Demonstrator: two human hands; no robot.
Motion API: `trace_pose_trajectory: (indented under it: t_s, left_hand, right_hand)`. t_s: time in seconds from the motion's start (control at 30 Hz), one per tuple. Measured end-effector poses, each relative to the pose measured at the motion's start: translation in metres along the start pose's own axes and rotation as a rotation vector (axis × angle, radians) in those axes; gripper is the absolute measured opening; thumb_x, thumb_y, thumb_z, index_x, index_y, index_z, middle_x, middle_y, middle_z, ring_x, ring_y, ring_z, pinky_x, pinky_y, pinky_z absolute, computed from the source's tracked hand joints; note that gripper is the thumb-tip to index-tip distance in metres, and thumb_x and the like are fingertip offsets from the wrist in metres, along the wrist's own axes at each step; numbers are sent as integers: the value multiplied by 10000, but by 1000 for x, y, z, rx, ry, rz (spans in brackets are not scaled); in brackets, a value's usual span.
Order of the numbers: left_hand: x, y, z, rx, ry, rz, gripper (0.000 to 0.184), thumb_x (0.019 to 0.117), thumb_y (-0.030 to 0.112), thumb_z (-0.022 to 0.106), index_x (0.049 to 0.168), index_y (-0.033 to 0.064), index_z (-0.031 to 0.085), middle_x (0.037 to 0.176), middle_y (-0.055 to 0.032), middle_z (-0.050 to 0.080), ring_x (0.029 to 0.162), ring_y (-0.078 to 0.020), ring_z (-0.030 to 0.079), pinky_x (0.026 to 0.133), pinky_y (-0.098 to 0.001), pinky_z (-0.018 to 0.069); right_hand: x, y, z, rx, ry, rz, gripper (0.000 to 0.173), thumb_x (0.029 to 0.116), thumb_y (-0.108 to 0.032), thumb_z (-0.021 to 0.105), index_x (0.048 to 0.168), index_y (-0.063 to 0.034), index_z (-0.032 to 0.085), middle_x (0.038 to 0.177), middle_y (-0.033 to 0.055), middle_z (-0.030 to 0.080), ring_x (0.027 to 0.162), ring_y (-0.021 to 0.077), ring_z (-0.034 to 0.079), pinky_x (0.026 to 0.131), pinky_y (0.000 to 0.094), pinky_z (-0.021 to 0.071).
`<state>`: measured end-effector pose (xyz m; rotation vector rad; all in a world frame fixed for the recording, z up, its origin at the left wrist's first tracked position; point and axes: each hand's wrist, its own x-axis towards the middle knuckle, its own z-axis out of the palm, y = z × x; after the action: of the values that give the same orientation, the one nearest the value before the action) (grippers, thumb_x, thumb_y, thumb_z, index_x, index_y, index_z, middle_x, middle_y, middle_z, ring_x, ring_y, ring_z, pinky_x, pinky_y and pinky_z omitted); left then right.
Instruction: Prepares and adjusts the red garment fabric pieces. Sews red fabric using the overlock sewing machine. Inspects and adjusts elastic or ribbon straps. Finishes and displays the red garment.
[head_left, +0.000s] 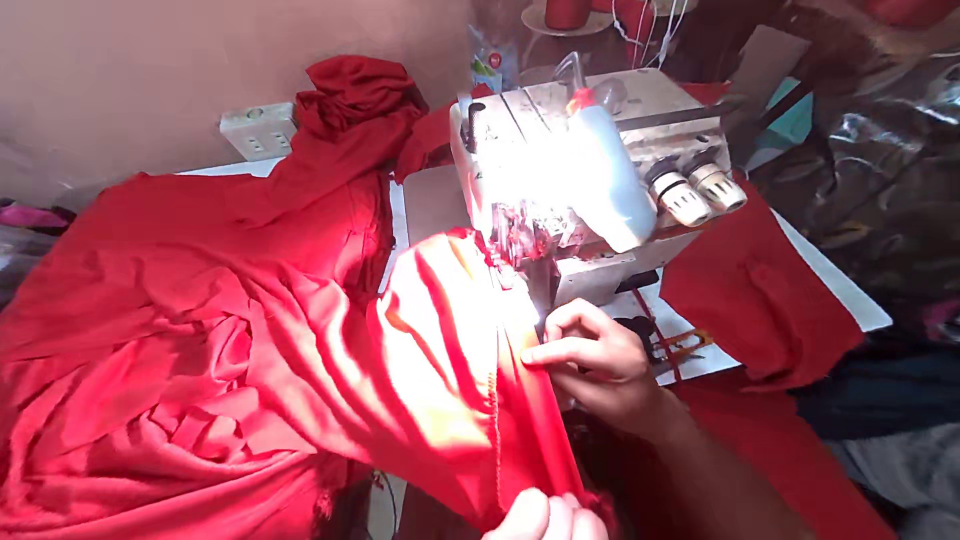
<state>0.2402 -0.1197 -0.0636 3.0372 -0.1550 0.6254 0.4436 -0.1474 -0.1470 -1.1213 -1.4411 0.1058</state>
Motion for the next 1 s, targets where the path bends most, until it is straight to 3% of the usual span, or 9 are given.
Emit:
trace_pose_trajectory:
  t_s: [0.23, 0.6, 0.77, 0.83, 0.9, 0.93, 0.97, 1.0]
  left_hand:
    - [24, -22, 12, 131, 69, -153, 252, 924, -25, 544, 759, 16, 730, 642, -61, 623, 580, -173, 541, 600, -298, 416]
    - [42, -48, 25, 157, 193, -208, 208, 881, -10, 573, 707, 16, 684, 646, -81, 635, 608, -194, 595, 608, -293, 462]
    - [43, -65, 31, 215, 259, -166, 243, 904, 37, 556, 681, 31, 651, 622, -79, 623, 575, -207, 613, 540, -312, 469]
    - [40, -82, 24, 177, 199, -80, 254, 934, 85, 531, 712, 39, 644, 643, -91, 623, 588, -237, 622, 537, -352, 477]
    - [35, -109, 4, 139, 47, -50, 320, 951, 248, 483, 740, 88, 662, 683, -70, 635, 648, -249, 645, 559, -402, 484]
    - [33, -129, -9, 156, -25, -66, 354, 918, 338, 491, 695, 118, 656, 647, -46, 609, 621, -236, 625, 553, -421, 465]
    - [30, -152, -25, 194, -112, -85, 404, 903, 420, 511, 682, 116, 660, 638, -58, 594, 617, -262, 618, 588, -480, 454]
    - [21, -179, -40, 228, -203, -133, 438, 905, 465, 518, 748, 93, 687, 723, -101, 638, 720, -318, 654, 720, -577, 466]
  right_hand:
    - [8, 9, -2, 55, -16, 10, 106, 931, -55, 674, 993, -73, 758, 966, 59, 627, 939, -14, 574, 848, 93, 462]
    - [10, 11, -11, 39, -38, 16, 121, 954, -77, 679, 1040, -92, 763, 962, 54, 603, 890, -28, 548, 807, 71, 441]
    - [13, 9, -8, -37, -44, -9, 105, 956, -84, 654, 1000, -58, 746, 922, 92, 610, 848, 0, 558, 775, 82, 445]
    - [15, 8, -7, -86, -36, -14, 109, 955, -90, 653, 990, -58, 752, 900, 94, 610, 840, 8, 558, 769, 87, 441]
    - [16, 6, -7, -135, -27, -7, 123, 951, -94, 659, 970, -59, 775, 882, 89, 622, 827, 14, 565, 758, 94, 449]
    - [17, 6, -6, -156, -22, -1, 127, 947, -96, 659, 956, -54, 778, 878, 88, 629, 819, 18, 569, 748, 99, 454]
    - [17, 5, -5, -174, -19, 8, 131, 946, -102, 658, 943, -52, 779, 879, 88, 639, 818, 23, 580, 744, 107, 464]
    - [17, 4, -4, -189, -21, 19, 139, 946, -105, 653, 940, -50, 781, 888, 88, 650, 825, 30, 595, 747, 116, 477]
